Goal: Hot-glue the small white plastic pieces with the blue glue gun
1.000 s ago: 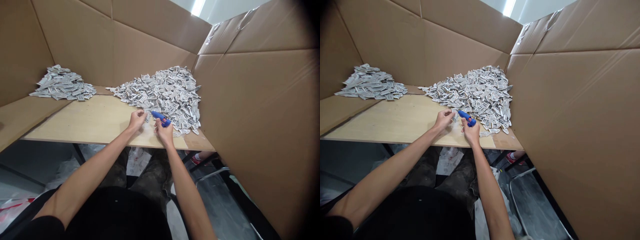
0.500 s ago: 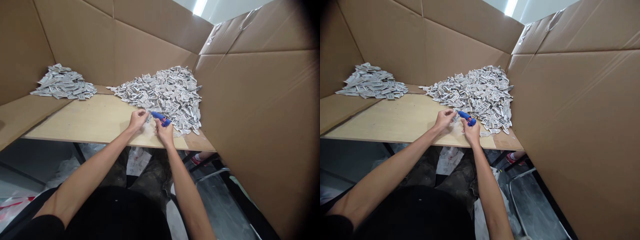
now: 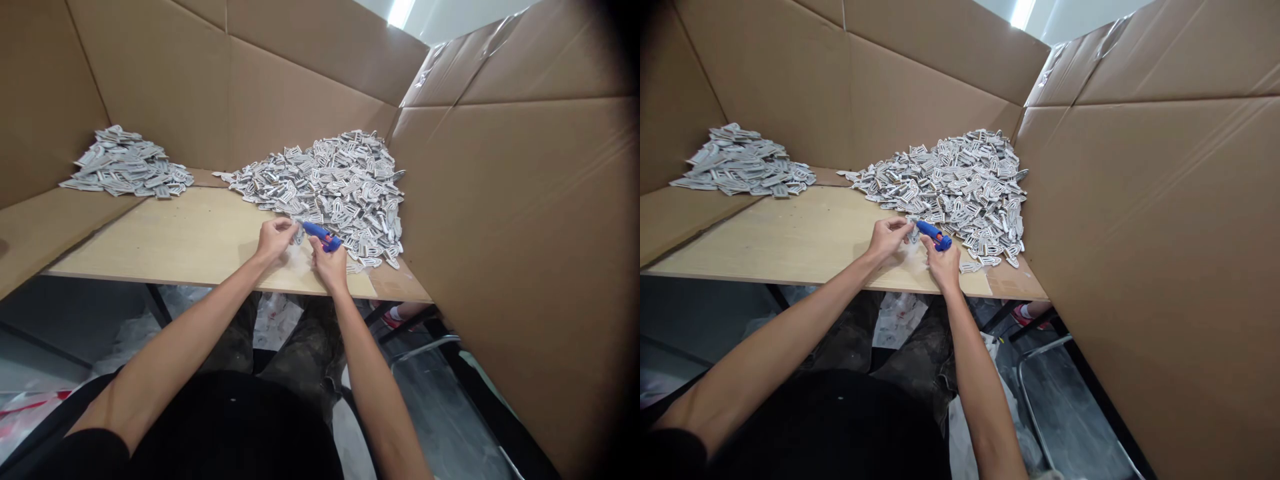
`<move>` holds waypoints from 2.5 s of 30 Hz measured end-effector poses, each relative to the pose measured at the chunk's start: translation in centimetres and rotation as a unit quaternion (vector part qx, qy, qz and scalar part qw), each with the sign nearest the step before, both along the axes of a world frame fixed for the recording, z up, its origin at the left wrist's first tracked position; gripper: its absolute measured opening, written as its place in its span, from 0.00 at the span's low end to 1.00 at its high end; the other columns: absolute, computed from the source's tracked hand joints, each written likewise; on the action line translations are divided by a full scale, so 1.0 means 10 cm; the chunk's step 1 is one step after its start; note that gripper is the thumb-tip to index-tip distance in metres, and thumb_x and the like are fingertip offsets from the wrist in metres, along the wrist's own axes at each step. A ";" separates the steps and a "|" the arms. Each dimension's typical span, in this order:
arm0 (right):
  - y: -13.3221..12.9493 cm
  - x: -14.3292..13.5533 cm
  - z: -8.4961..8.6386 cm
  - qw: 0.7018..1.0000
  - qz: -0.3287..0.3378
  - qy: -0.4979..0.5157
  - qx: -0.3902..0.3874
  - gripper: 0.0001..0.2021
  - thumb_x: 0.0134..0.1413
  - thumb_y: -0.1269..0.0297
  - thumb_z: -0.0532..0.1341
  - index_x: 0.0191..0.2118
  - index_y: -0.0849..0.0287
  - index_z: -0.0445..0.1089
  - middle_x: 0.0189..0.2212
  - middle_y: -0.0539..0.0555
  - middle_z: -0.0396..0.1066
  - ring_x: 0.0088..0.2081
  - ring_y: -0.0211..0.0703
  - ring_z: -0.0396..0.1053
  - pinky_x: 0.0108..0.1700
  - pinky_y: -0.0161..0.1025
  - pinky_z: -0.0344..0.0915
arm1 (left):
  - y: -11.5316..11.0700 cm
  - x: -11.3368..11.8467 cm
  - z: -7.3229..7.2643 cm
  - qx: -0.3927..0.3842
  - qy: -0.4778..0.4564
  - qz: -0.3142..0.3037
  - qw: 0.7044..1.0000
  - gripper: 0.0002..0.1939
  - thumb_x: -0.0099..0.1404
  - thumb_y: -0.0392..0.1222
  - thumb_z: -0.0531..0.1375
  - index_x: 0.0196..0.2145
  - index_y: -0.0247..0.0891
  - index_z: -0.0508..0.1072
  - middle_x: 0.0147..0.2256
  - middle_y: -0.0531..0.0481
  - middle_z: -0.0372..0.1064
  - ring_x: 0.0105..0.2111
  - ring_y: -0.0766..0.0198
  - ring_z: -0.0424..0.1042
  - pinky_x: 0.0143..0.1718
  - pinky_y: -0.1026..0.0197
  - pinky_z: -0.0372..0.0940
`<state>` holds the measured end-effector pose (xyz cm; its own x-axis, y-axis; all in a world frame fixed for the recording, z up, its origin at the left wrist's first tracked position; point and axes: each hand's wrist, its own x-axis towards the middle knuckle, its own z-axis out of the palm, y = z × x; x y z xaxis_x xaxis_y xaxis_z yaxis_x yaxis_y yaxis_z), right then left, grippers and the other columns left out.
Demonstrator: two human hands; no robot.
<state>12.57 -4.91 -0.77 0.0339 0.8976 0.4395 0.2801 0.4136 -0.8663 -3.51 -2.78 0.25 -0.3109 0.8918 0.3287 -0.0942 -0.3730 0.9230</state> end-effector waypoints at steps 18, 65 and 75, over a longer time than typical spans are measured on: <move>0.01 -0.01 -0.01 0.997 -0.016 -0.071 0.020 0.30 0.55 0.30 0.65 0.25 0.55 0.68 0.19 0.50 0.66 0.25 0.43 0.66 0.28 0.38 0.61 | 0.01 -0.03 -0.06 0.036 0.058 0.022 0.997 0.13 0.56 0.48 0.70 0.26 0.38 0.73 0.22 0.52 0.70 0.22 0.65 0.70 0.26 0.63 0.63; 0.05 -0.01 0.00 0.994 -0.099 -0.054 0.007 0.30 0.60 0.31 0.60 0.22 0.52 0.70 0.20 0.59 0.74 0.28 0.55 0.74 0.35 0.44 0.64 | 0.85 -1.24 0.30 -0.172 0.557 0.208 0.785 0.22 0.65 0.32 0.60 0.57 0.32 0.70 0.65 0.27 0.64 0.69 0.36 0.57 0.68 0.41 0.56; 0.10 0.03 -0.05 0.970 -0.236 -0.035 0.054 0.19 0.64 0.42 0.58 0.35 0.53 0.67 0.31 0.57 0.73 0.35 0.52 0.70 0.41 0.43 0.62 | 0.99 -0.85 0.04 -0.047 0.649 0.053 0.758 0.20 0.73 0.39 0.54 0.60 0.35 0.71 0.61 0.33 0.69 0.64 0.46 0.64 0.67 0.48 0.58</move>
<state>12.89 -3.86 -1.27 0.3959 0.7386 0.5457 0.5165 0.3122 -0.7973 -12.05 7.10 0.62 0.1481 0.9229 0.3555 0.9413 -0.2418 0.2356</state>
